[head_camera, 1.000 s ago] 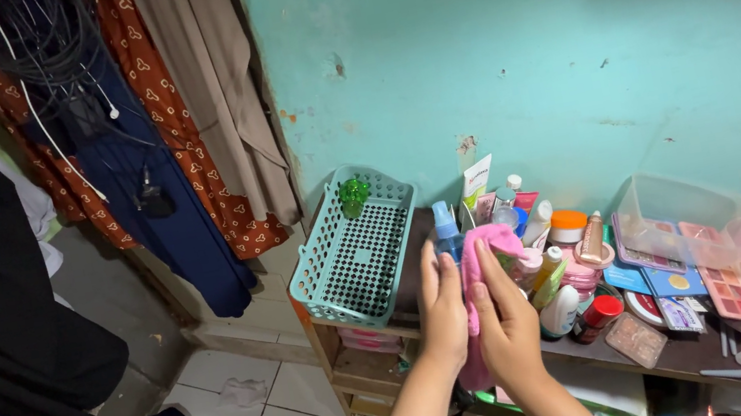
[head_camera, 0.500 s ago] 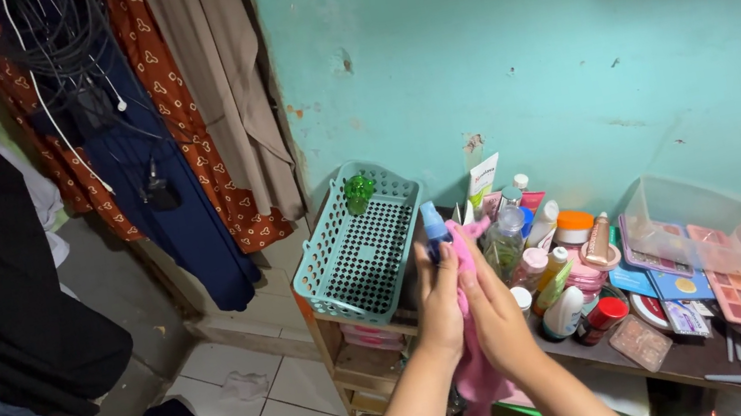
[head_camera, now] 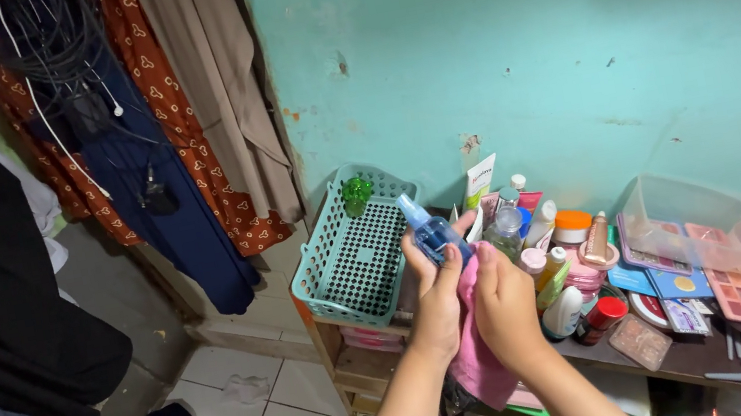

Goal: Cleaning and organizing various toiletry bottles, tubes, and a plastic basket on a vanity or shelf using a pink cloth.

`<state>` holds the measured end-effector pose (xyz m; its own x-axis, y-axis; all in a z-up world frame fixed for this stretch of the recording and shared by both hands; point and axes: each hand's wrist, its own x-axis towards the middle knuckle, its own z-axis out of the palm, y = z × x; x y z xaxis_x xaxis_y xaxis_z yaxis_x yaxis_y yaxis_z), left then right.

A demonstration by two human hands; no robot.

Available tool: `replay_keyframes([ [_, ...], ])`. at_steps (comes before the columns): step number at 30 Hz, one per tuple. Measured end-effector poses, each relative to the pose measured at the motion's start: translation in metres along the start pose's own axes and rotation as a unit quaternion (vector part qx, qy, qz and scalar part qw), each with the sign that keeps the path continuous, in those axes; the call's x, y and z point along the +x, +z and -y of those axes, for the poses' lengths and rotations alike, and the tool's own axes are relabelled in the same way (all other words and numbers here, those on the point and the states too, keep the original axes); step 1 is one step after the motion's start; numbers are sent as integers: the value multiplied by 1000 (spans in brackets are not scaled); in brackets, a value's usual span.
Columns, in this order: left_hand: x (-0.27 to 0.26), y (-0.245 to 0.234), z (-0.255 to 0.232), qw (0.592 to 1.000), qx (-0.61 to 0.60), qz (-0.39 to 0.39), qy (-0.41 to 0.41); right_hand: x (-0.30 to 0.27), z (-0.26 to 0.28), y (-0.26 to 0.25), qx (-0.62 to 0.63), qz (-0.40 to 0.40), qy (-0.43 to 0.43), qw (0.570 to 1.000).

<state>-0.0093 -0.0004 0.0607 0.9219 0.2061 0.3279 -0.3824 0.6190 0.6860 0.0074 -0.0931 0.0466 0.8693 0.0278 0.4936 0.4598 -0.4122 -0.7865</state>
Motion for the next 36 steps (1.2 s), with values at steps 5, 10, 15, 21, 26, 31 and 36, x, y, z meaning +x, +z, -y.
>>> replay_keyframes([
  [5,-2,-7,5,998,29,33,34,5,-46,14,11,25,84,996],
  [10,-2,-15,8,994,82,39,66,-1,-11,5,76,21,4,997],
  [15,-3,-20,-5,954,268,-58,120,-20,-15,7,27,-13,74,997],
  [21,-16,-34,8,908,401,-90,76,-20,22,4,88,-46,-166,981],
  [26,-33,-37,10,879,452,-25,148,-10,13,14,82,-14,-166,983],
  [31,-40,-38,-5,854,491,13,172,9,16,12,160,36,-29,986],
  [36,-41,-62,-7,870,482,65,81,29,8,8,13,85,9,996],
])
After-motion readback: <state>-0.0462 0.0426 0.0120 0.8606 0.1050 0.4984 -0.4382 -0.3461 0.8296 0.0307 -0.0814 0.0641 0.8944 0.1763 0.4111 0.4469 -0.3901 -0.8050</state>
